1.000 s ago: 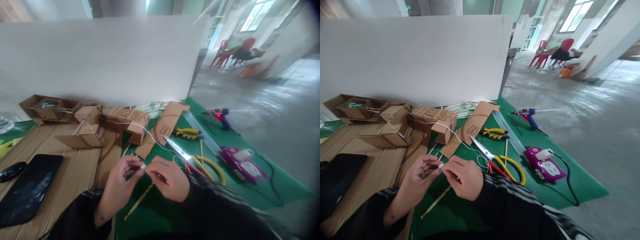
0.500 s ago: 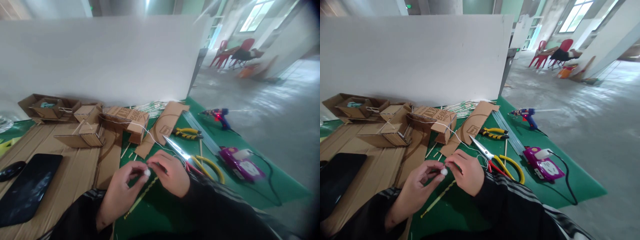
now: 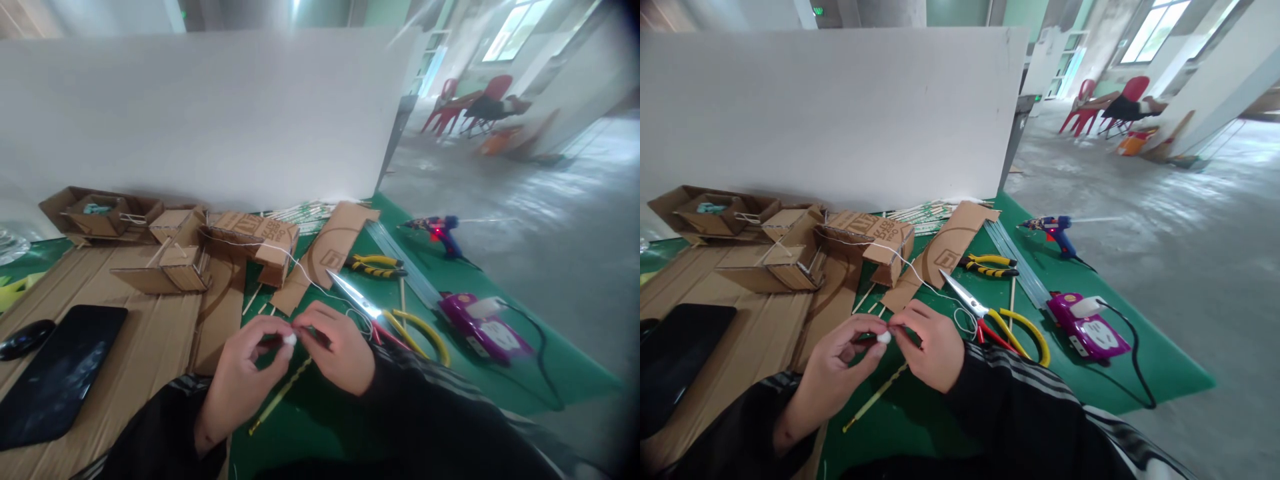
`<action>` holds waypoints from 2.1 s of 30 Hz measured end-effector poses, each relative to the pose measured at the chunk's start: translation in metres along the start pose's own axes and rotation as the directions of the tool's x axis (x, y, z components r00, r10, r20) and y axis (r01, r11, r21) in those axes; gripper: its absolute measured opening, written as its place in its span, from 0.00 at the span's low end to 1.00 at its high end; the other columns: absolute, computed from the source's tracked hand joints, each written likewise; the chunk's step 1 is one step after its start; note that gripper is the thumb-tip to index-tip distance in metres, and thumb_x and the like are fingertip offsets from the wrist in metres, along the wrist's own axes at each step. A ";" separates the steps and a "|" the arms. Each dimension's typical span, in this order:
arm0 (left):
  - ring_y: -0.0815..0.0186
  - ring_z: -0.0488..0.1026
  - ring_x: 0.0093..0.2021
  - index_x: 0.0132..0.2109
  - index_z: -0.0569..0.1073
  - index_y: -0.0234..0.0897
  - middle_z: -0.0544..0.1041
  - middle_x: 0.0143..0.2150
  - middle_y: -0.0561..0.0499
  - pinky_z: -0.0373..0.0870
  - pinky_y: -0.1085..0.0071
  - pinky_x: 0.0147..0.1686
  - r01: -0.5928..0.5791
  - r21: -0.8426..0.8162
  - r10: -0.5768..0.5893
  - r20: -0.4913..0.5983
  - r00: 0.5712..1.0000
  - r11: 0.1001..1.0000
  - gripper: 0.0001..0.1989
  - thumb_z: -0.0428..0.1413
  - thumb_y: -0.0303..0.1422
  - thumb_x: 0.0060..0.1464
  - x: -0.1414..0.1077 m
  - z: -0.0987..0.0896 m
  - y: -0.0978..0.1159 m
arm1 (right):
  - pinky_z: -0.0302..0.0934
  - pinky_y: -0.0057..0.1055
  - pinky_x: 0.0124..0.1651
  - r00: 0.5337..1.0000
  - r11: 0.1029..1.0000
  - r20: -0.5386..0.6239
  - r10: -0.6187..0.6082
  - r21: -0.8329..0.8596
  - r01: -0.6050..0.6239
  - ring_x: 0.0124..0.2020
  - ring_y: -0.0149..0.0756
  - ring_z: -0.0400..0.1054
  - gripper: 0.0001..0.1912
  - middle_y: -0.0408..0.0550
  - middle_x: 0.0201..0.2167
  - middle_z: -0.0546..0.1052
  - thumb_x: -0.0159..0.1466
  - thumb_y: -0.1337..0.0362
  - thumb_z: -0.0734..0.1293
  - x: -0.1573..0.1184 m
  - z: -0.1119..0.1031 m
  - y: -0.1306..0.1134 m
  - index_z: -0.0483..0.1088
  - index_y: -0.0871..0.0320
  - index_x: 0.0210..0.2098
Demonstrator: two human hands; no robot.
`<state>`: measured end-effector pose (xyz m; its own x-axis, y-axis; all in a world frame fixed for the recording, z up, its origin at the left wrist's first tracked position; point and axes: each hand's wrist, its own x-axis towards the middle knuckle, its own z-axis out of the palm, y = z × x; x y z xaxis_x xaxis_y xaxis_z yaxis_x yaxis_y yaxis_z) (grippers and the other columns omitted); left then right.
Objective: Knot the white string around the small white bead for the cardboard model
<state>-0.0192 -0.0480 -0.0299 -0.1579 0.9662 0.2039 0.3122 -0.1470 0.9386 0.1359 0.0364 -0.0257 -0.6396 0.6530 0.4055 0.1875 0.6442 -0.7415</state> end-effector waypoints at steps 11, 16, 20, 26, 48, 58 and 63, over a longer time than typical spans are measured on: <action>0.63 0.74 0.46 0.47 0.73 0.42 0.75 0.46 0.47 0.73 0.70 0.44 -0.070 0.100 0.069 0.013 0.998 0.993 0.10 0.52 0.29 0.60 -0.005 -0.002 0.001 | 0.62 0.27 0.35 1.000 0.998 -0.003 0.028 0.051 -0.028 0.32 0.32 0.69 0.08 0.46 0.31 0.73 0.62 0.72 0.63 0.002 0.003 0.004 0.74 0.57 0.34; 0.62 0.74 0.46 0.40 0.75 0.42 0.77 0.44 0.48 0.72 0.68 0.44 -0.159 0.242 0.166 -0.007 0.986 0.957 0.08 0.52 0.27 0.59 -0.002 -0.005 0.003 | 0.62 0.27 0.34 1.000 0.998 0.007 -0.010 0.066 0.010 0.31 0.33 0.69 0.07 0.46 0.29 0.74 0.61 0.72 0.63 -0.002 0.008 0.004 0.73 0.58 0.33; 0.62 0.75 0.45 0.41 0.75 0.41 0.78 0.44 0.48 0.72 0.69 0.44 -0.161 0.255 0.167 -0.003 0.986 0.954 0.09 0.51 0.26 0.58 -0.001 -0.001 -0.001 | 0.61 0.26 0.32 0.995 0.995 0.024 0.094 0.028 -0.095 0.28 0.32 0.69 0.07 0.44 0.27 0.75 0.59 0.73 0.64 -0.003 0.012 0.003 0.72 0.58 0.32; 0.63 0.73 0.47 0.44 0.75 0.42 0.77 0.45 0.48 0.69 0.68 0.47 -0.216 0.317 0.195 0.098 0.976 0.924 0.15 0.49 0.22 0.57 -0.002 0.006 -0.002 | 0.60 0.26 0.32 0.984 0.986 0.052 0.169 -0.009 -0.168 0.28 0.32 0.69 0.07 0.43 0.27 0.76 0.59 0.73 0.63 -0.003 0.016 0.005 0.71 0.58 0.31; 0.57 0.68 0.38 0.36 0.71 0.39 0.74 0.34 0.49 0.64 0.62 0.39 -0.103 0.700 -0.065 0.209 0.976 0.707 0.04 0.52 0.31 0.56 0.007 0.003 -0.015 | 0.61 0.29 0.35 0.978 0.968 0.059 0.203 -0.164 -0.191 0.33 0.35 0.69 0.06 0.45 0.31 0.76 0.61 0.71 0.63 0.000 0.014 0.015 0.71 0.57 0.33; 0.61 0.73 0.41 0.41 0.75 0.37 0.78 0.39 0.48 0.68 0.67 0.42 0.266 -0.127 -0.257 0.086 0.963 0.955 0.11 0.55 0.39 0.57 0.012 -0.007 -0.003 | 0.62 0.36 0.40 0.969 0.966 -0.073 -0.235 -0.128 0.225 0.38 0.39 0.64 0.13 0.50 0.36 0.71 0.59 0.75 0.63 -0.003 -0.005 -0.003 0.69 0.57 0.42; 0.64 0.73 0.39 0.38 0.76 0.35 0.78 0.36 0.49 0.68 0.71 0.42 0.296 -0.353 -0.253 0.164 0.954 0.888 0.09 0.59 0.37 0.55 0.011 -0.004 -0.007 | 0.63 0.35 0.40 0.968 0.966 -0.021 -0.249 -0.074 0.247 0.38 0.39 0.66 0.14 0.50 0.37 0.72 0.60 0.74 0.64 -0.003 0.000 -0.002 0.68 0.57 0.45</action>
<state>-0.0271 -0.0367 -0.0335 -0.0758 0.9932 -0.0885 -0.1002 0.0807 0.9917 0.1376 0.0328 -0.0254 -0.6503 0.4804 0.5885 0.0785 0.8130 -0.5770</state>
